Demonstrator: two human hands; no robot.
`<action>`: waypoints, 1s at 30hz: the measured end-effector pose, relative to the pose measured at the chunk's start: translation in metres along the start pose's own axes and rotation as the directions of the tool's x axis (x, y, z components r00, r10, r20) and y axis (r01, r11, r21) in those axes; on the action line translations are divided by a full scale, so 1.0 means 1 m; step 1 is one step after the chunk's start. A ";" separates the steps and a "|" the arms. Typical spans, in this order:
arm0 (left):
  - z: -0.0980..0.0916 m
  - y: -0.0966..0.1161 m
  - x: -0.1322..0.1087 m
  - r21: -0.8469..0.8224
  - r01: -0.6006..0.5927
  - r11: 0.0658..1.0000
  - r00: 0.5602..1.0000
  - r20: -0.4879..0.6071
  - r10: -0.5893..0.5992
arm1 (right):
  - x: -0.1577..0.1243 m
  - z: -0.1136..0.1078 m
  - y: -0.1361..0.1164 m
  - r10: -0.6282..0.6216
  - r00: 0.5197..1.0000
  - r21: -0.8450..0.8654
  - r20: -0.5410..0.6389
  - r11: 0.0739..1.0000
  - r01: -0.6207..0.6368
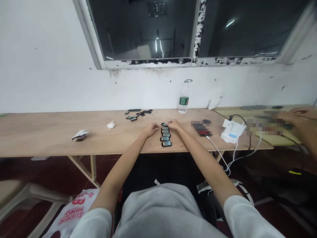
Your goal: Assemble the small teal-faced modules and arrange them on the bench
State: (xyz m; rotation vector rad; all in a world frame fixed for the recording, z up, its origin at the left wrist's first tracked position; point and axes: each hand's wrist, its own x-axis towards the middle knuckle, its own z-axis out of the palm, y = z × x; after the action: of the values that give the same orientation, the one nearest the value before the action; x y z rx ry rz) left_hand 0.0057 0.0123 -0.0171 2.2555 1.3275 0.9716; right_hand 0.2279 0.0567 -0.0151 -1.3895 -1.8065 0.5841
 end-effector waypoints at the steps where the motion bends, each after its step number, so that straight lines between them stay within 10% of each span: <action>1: 0.000 -0.001 0.000 0.000 -0.001 1.000 1.000 0.001 0.001 | 0.002 0.001 0.000 0.008 1.000 -0.009 0.006 1.000 -0.008; 18: 0.004 0.004 0.014 -0.150 0.013 0.989 0.993 -0.116 -0.030 | 0.002 0.005 0.000 0.069 0.995 0.389 -0.068 0.921 -0.037; 30: 0.009 0.021 0.038 0.039 -0.174 0.984 0.972 -0.150 0.178 | 0.003 0.005 -0.003 0.004 0.996 0.582 -0.084 0.812 0.046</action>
State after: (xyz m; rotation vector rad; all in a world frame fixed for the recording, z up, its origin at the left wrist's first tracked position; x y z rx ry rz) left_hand 0.0370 0.0350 0.0036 2.3926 1.2211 1.2167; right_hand 0.2221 0.0594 -0.0149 -0.9459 -1.3981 0.9621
